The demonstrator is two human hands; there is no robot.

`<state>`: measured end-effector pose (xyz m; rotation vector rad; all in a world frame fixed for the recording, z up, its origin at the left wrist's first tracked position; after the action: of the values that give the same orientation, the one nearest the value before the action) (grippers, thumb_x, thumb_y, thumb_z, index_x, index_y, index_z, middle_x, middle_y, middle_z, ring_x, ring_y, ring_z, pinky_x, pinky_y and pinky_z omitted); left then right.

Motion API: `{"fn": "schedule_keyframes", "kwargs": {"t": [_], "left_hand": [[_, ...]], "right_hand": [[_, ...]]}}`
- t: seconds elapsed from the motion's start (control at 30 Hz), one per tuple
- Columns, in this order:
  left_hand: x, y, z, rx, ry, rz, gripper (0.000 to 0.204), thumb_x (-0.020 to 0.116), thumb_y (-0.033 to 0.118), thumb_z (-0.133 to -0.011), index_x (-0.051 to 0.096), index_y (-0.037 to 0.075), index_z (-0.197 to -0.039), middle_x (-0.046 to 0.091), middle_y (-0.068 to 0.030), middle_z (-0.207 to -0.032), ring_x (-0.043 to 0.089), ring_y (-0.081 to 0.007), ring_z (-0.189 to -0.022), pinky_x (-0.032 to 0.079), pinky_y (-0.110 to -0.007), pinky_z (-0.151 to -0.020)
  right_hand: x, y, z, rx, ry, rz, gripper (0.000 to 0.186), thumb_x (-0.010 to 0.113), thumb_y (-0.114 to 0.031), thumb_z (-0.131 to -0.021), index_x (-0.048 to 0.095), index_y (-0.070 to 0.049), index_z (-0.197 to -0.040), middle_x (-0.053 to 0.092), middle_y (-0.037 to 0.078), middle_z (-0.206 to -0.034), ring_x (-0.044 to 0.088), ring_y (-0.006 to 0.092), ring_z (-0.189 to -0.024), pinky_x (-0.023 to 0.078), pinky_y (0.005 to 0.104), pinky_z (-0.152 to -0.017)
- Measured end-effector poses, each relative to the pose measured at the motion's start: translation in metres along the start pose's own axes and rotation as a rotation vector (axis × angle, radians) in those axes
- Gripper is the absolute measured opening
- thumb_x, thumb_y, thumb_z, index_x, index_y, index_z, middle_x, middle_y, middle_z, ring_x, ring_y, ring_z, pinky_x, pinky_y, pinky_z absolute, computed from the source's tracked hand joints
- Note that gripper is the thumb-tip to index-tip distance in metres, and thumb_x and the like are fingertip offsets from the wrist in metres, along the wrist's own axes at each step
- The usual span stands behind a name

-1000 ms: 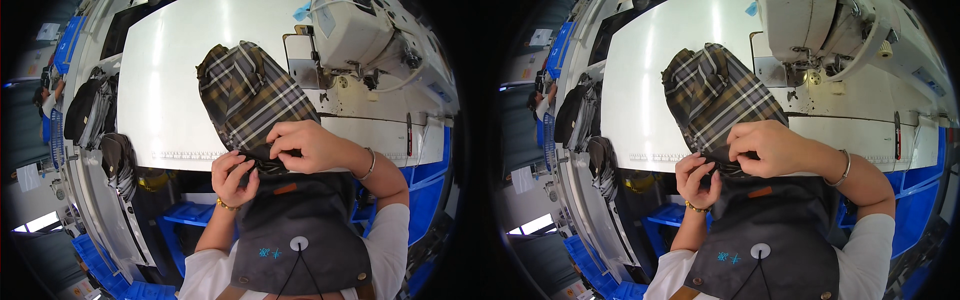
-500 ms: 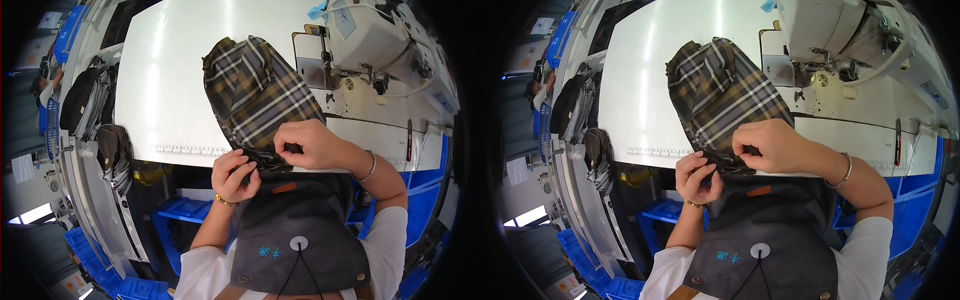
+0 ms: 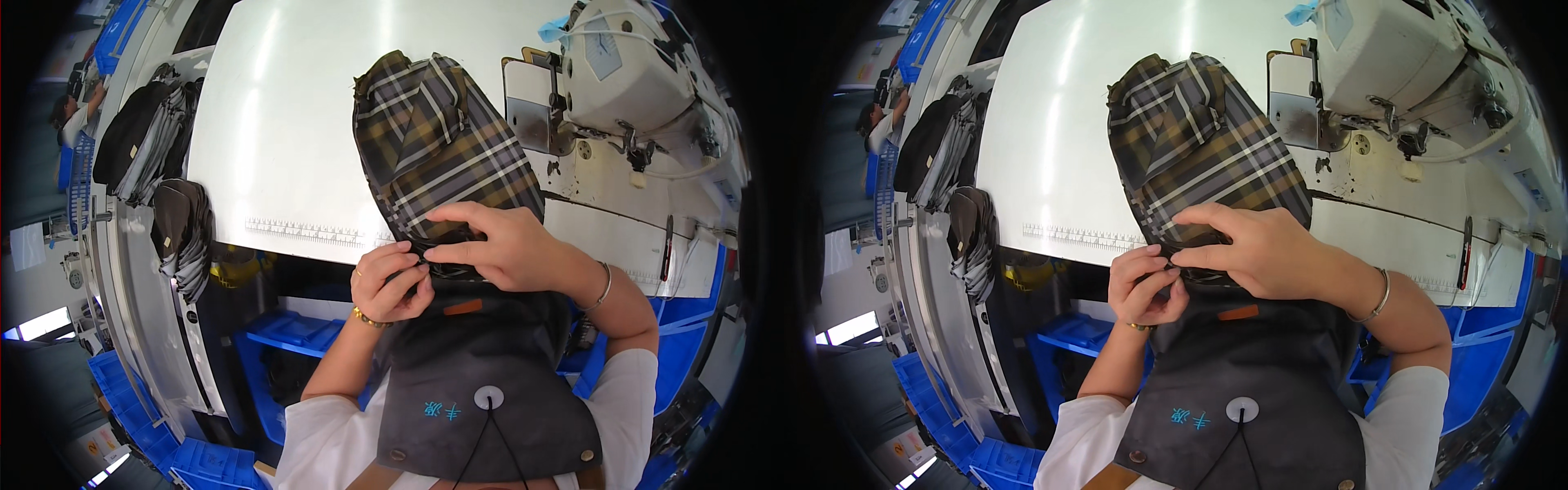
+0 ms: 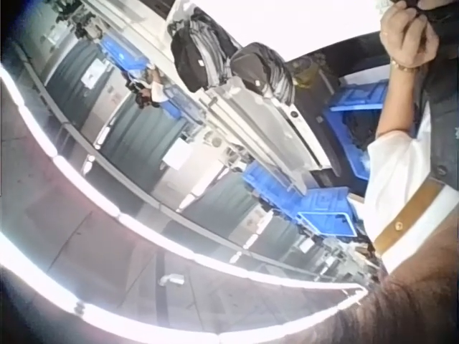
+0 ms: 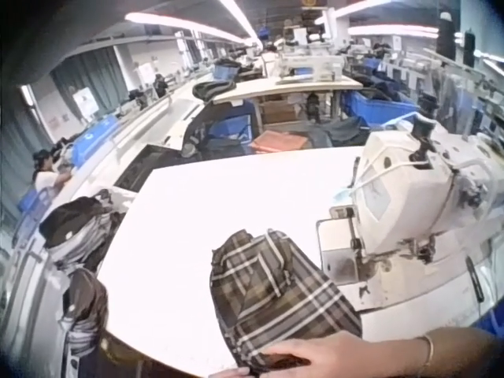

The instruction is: Using an industrial sewing machine to sew fabric pieces together to assemble a plaid pouch.

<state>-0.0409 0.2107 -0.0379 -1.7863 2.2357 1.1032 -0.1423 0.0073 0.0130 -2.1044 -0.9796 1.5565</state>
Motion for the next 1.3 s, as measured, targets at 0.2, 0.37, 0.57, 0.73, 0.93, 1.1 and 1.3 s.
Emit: {"fn": "schedule_keyframes", "kwargs": {"t": [0.2,0.37,0.57,0.73,0.93,1.1,1.3], "left_hand": [[-0.0041,-0.0002,0.0008,-0.027,0.017,0.045,0.019,0.075,0.004,-0.068,0.069,0.007,-0.085,0.065,-0.0091,-0.097,0.068,-0.0296,-0.092,0.057,-0.035,-0.078],[-0.0034,-0.0004,0.0018,-0.076,0.078,0.110,0.019,0.071,0.003,-0.072,0.068,0.006,-0.090,0.066,-0.0096,-0.097,0.069,-0.0300,-0.092,0.058,-0.035,-0.079],[-0.0032,-0.0014,0.0021,-0.072,0.103,0.132,0.018,0.066,0.003,-0.075,0.066,0.005,-0.093,0.067,-0.0112,-0.097,0.069,-0.0303,-0.091,0.058,-0.035,-0.079],[-0.0033,-0.0013,0.0029,-0.074,0.116,0.132,0.018,0.066,0.003,-0.076,0.066,0.004,-0.093,0.067,-0.0116,-0.097,0.069,-0.0306,-0.090,0.058,-0.036,-0.079],[-0.0030,-0.0022,0.0024,-0.070,0.115,0.141,0.017,0.065,0.002,-0.076,0.066,0.004,-0.093,0.067,-0.0118,-0.097,0.069,-0.0307,-0.091,0.058,-0.036,-0.079],[-0.0028,-0.0024,0.0026,-0.067,0.118,0.133,0.017,0.065,0.001,-0.076,0.066,0.004,-0.092,0.067,-0.0118,-0.096,0.070,-0.0306,-0.091,0.058,-0.036,-0.079],[-0.0032,-0.0024,0.0027,-0.077,0.123,0.139,0.019,0.063,-0.002,-0.075,0.066,0.004,-0.093,0.067,-0.0120,-0.096,0.070,-0.0307,-0.091,0.058,-0.036,-0.079]], "right_hand": [[-0.0062,-0.0017,-0.0008,0.087,-0.094,-0.005,0.039,0.065,0.000,-0.074,0.073,-0.018,-0.107,0.060,0.005,-0.136,0.070,0.0211,-0.092,0.055,0.0312,-0.063],[-0.0040,-0.0009,-0.0011,0.063,-0.086,0.000,0.045,0.065,0.002,-0.070,0.073,-0.019,-0.109,0.060,0.006,-0.137,0.068,0.0199,-0.085,0.053,0.0294,-0.061],[-0.0058,-0.0052,-0.0042,0.028,-0.102,0.039,0.040,0.064,0.000,-0.076,0.073,-0.019,-0.110,0.058,0.006,-0.139,0.070,0.0229,-0.101,0.056,0.0306,-0.067],[-0.0017,-0.0019,-0.0014,0.037,-0.087,0.038,0.050,0.066,0.002,-0.070,0.073,-0.021,-0.114,0.058,0.008,-0.140,0.069,0.0213,-0.093,0.054,0.0280,-0.066],[-0.0065,-0.0071,-0.0059,0.009,-0.135,0.050,0.041,0.064,0.000,-0.076,0.073,-0.020,-0.111,0.057,0.005,-0.141,0.069,0.0223,-0.105,0.057,0.0316,-0.071],[-0.0031,-0.0060,-0.0045,0.016,-0.145,0.066,0.046,0.065,0.000,-0.076,0.072,-0.023,-0.115,0.055,0.005,-0.142,0.068,0.0232,-0.105,0.057,0.0323,-0.073],[-0.0054,-0.0096,-0.0077,-0.029,-0.202,0.113,0.047,0.064,-0.003,-0.078,0.072,-0.027,-0.118,0.055,0.005,-0.144,0.064,0.0192,-0.083,0.053,0.0287,-0.064]]}}
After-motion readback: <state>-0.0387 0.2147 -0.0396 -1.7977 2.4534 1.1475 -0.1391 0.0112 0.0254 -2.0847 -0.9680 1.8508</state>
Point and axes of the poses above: each hand's wrist, its own z-axis away from the middle knuckle, its own x-axis out of the palm, y = z × x, the point moved 1 cm from there along -z, towards the middle knuckle
